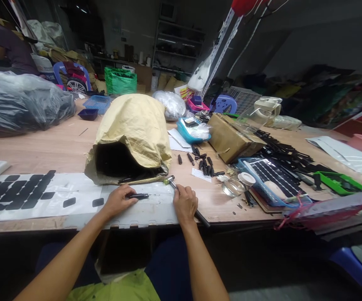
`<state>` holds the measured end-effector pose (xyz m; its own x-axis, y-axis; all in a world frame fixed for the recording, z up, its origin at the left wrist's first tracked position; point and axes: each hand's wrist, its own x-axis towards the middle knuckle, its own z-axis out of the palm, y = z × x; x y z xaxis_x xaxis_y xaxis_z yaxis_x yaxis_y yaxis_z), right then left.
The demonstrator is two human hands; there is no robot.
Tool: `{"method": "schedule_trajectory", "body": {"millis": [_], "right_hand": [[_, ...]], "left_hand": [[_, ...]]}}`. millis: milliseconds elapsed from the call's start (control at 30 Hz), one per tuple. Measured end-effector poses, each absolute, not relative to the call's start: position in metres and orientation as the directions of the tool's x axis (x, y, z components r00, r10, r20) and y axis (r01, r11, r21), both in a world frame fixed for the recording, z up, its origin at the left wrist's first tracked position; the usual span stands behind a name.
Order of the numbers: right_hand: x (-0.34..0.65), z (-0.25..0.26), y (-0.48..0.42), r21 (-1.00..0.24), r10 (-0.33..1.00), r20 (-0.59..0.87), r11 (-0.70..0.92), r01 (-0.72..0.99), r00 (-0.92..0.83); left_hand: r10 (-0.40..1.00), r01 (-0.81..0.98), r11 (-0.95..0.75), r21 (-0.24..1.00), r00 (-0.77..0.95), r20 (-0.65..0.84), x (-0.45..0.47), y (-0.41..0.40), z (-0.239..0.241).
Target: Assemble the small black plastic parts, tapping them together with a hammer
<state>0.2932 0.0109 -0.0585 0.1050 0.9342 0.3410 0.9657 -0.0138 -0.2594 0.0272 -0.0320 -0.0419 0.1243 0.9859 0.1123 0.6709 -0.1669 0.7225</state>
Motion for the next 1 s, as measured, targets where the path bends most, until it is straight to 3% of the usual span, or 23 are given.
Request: {"method": "schedule_trajectory", "body": {"millis": [300, 467, 567, 633, 700, 767, 900, 1000], "right_hand": [[0.287, -0.058, 0.01, -0.186, 0.935, 0.339, -0.037, 0.982, 0.099], [0.286, -0.056, 0.01, -0.17, 0.939, 0.33, -0.045, 0.984, 0.1], [0.285, -0.056, 0.01, -0.147, 0.939, 0.331, -0.047, 0.988, 0.094], [0.285, -0.056, 0.01, -0.135, 0.939, 0.333, -0.046, 0.99, 0.089], [0.285, -0.057, 0.01, -0.127, 0.939, 0.335, -0.043, 0.991, 0.084], [0.285, -0.057, 0.01, -0.122, 0.939, 0.334, -0.041, 0.992, 0.08], [0.285, -0.056, 0.01, -0.121, 0.941, 0.329, -0.041, 0.992, 0.079], [0.284, -0.055, 0.009, -0.12, 0.942, 0.325, -0.045, 0.992, 0.082]], "left_hand": [[0.981, 0.645, -0.194, 0.739, 0.141, 0.134, 0.024, -0.032, -0.042], [0.951, 0.45, -0.291, 0.844, 0.235, 0.202, 0.041, -0.079, -0.016], [0.892, 0.39, -0.29, 0.874, 0.441, 0.1, 0.058, -0.123, -0.02], [0.868, 0.452, -0.211, 0.867, 0.494, -0.045, 0.063, -0.143, -0.043], [0.883, 0.576, -0.014, 0.817, 0.391, -0.26, 0.063, -0.15, -0.081], [0.854, 0.686, 0.24, 0.687, 0.187, -0.485, 0.059, -0.146, -0.12], [0.897, 0.79, 0.279, 0.546, -0.01, -0.443, 0.05, -0.124, -0.169], [0.927, 0.785, 0.255, 0.564, -0.033, -0.373, 0.049, -0.111, -0.177]]}}
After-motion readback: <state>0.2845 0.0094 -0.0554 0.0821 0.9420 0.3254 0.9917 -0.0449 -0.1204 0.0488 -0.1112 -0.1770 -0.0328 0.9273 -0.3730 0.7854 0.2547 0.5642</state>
